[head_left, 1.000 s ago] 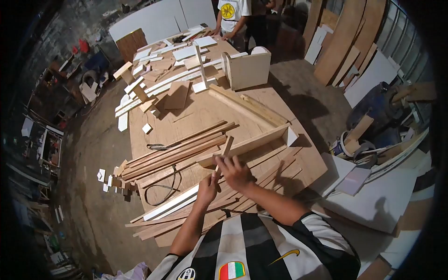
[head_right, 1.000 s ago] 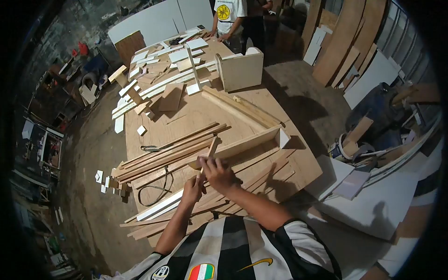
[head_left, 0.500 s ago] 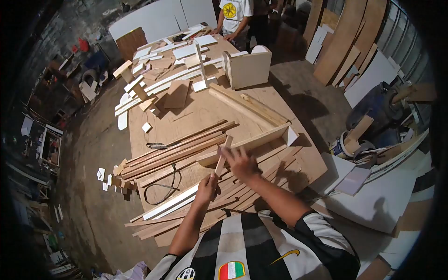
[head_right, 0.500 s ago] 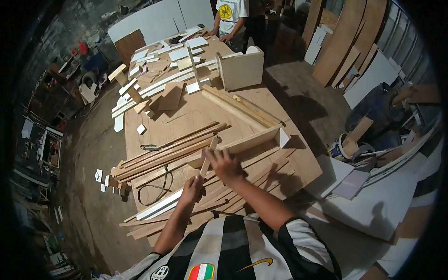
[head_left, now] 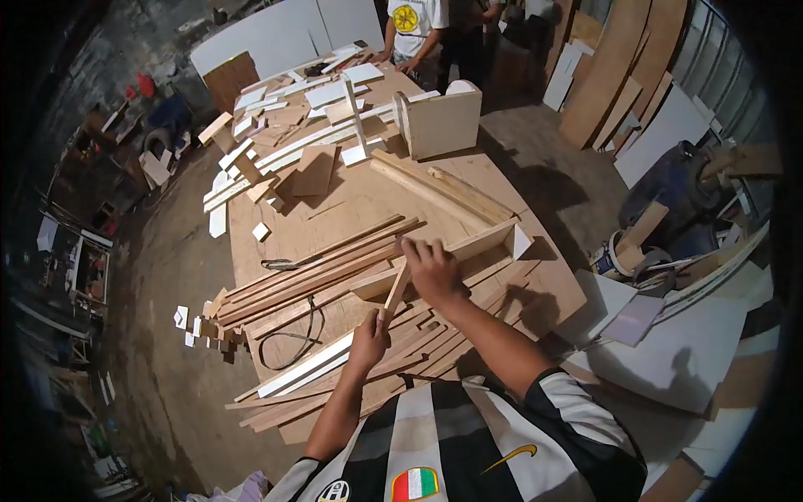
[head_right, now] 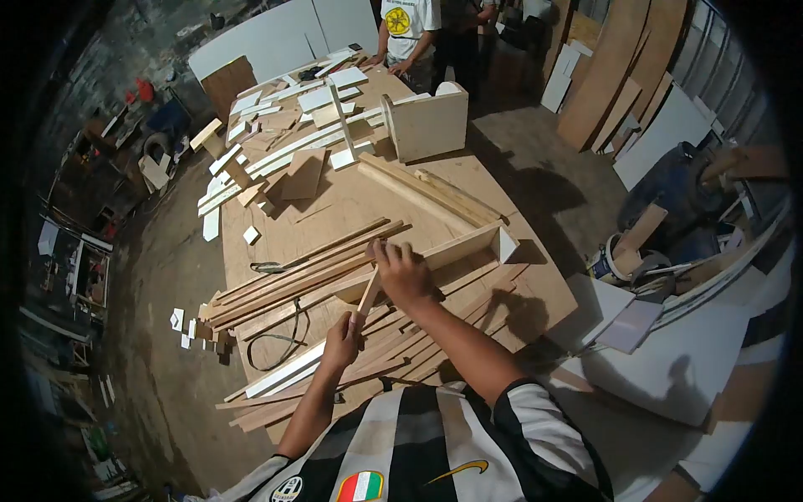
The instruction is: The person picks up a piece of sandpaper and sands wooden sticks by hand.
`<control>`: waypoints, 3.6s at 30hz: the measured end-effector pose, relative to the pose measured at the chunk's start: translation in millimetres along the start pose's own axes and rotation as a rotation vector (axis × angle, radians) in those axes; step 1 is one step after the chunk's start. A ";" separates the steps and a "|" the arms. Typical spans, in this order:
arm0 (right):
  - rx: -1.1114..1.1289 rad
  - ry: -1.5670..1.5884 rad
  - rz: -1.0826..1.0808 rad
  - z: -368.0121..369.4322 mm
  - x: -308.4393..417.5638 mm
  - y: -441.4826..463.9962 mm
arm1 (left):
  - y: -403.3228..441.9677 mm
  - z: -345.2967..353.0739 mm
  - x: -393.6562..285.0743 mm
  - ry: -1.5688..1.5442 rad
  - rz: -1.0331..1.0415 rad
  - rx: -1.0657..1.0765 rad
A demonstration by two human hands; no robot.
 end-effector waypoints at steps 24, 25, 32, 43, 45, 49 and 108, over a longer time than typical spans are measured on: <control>-0.144 0.174 -0.025 -6.8 7.3 -32.8 | -9.5 -3.2 -38.3 -0.338 -0.202 0.057; -0.129 0.219 -0.073 -4.8 14.5 -43.6 | -9.9 -4.7 -39.1 -0.341 -0.200 0.053; -0.130 0.149 0.026 -7.8 -3.2 -13.4 | -11.9 -1.6 -31.8 -0.334 -0.198 0.057; -0.100 0.066 -0.062 8.6 0.6 -35.6 | -12.5 4.6 -7.6 -0.147 -0.142 0.025; -0.105 0.065 -0.116 5.6 18.9 -56.3 | -8.4 4.7 -3.7 -0.080 -0.124 -0.001; -0.047 0.004 -0.115 1.3 6.5 -43.7 | -4.9 3.9 12.7 0.091 0.005 -0.054; -0.066 0.160 0.137 -3.6 -27.9 -22.4 | -17.7 6.2 -12.3 0.154 0.050 -0.026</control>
Point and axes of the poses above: each hand's wrist, its own y-axis towards the middle knuckle, its own z-axis out of the palm, x = y × z, the point moved 1 cm from there along y, towards the middle knuckle, and after that the axes turned 1 degree about x, right-handed, at the moved point
